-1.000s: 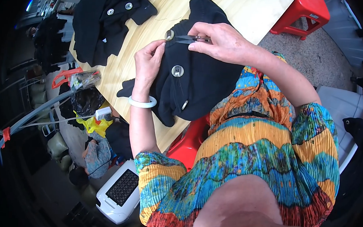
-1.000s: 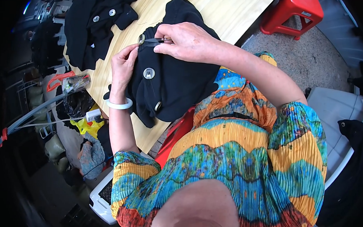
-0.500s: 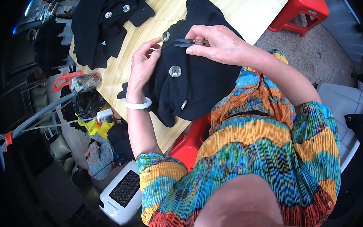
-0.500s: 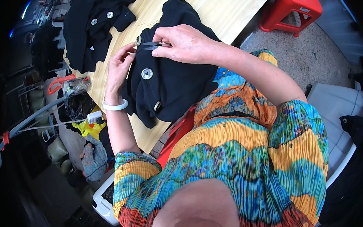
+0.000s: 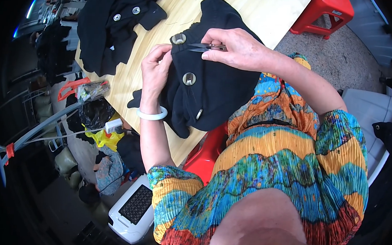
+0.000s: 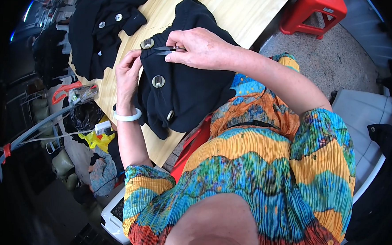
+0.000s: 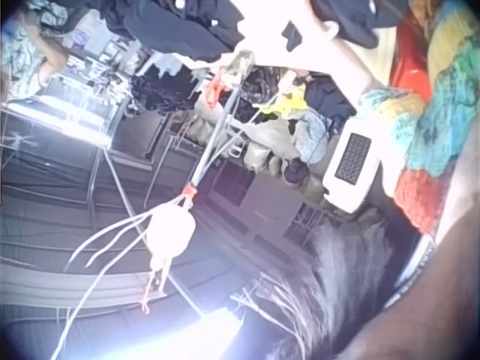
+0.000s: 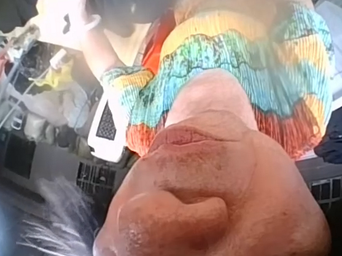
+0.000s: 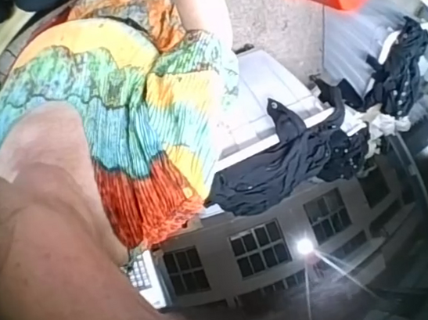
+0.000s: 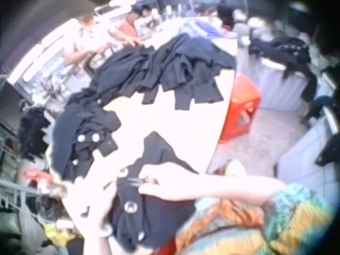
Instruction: Attaching and securing buttons to black garments using a needle and thread.
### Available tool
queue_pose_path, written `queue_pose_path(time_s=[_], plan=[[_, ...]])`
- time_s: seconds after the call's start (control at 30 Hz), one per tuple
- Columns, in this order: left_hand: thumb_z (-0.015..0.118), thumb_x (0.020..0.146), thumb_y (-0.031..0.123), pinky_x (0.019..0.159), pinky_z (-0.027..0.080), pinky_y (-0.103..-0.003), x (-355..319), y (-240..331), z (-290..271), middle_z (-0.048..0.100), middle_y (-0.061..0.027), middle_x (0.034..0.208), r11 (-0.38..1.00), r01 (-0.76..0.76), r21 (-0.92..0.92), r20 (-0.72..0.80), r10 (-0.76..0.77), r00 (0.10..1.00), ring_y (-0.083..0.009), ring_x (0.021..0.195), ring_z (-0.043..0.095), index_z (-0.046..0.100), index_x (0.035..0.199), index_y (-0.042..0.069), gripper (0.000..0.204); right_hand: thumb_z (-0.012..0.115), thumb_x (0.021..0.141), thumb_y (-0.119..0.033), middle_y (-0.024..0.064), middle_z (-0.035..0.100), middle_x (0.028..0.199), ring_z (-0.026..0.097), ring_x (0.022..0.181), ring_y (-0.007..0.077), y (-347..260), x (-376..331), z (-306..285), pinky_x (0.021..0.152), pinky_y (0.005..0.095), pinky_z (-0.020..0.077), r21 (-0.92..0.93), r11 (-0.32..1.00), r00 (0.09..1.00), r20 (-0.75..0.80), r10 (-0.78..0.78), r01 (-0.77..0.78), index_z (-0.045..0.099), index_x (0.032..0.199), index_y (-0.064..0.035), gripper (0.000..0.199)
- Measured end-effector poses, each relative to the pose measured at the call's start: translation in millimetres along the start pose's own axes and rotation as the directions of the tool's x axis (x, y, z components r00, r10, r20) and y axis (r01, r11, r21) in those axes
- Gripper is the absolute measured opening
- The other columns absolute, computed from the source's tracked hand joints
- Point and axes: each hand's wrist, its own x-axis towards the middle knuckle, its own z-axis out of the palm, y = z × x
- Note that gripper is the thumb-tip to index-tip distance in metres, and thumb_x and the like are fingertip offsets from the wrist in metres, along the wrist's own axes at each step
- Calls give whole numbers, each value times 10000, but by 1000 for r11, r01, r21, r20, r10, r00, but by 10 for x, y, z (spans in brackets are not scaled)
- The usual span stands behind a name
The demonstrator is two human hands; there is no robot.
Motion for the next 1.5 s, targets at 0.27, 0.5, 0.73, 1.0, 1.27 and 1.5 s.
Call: queue_pose_path(time_s=[0.27,0.5,0.73,1.0,1.27,1.5], plan=[[517,844,76,597,431,-187,-38,125,-52,562,-16,756,862,290,-417,135,-257,957,-67,651,510,580,921,4,122,581,779,-282,109,539,618,542,592,215,-15,4,17,579,323,414,30,999,999,32,10,-11,546,893,27,331],[509,855,118,576,429,-178,-50,267,-18,583,-27,762,857,321,-402,99,-308,946,-70,651,528,593,974,-5,191,568,782,-290,110,539,623,544,601,220,-27,18,-1,585,326,414,-1,999,998,56,36,-36,542,889,22,331],[578,828,141,507,408,-174,-53,190,36,560,-2,687,976,213,36,-78,-209,975,-51,580,493,617,890,4,155,593,789,-269,41,506,595,489,525,129,-3,84,130,506,257,391,-2,1000,1000,-3,-21,21,530,923,7,313],[520,842,78,501,403,-252,-111,337,120,536,-79,668,883,-90,460,-193,199,961,-128,564,502,534,823,-4,85,586,810,-300,-1,516,677,433,460,18,-61,133,229,382,151,323,671,596,893,391,221,-441,546,888,-25,289],[465,888,128,542,423,-186,-189,418,177,546,-30,762,997,71,40,-204,-62,977,-58,624,493,517,859,10,132,562,828,-278,-13,516,670,429,450,10,-61,200,273,375,145,322,755,477,892,404,202,-450,547,894,-22,264],[451,898,151,619,441,-196,-209,394,152,580,-71,907,992,82,-99,-167,-98,981,-72,717,510,508,871,12,153,538,845,-250,-15,519,670,425,454,1,-63,193,296,379,137,318,796,432,906,375,198,-424,537,933,-8,257]])
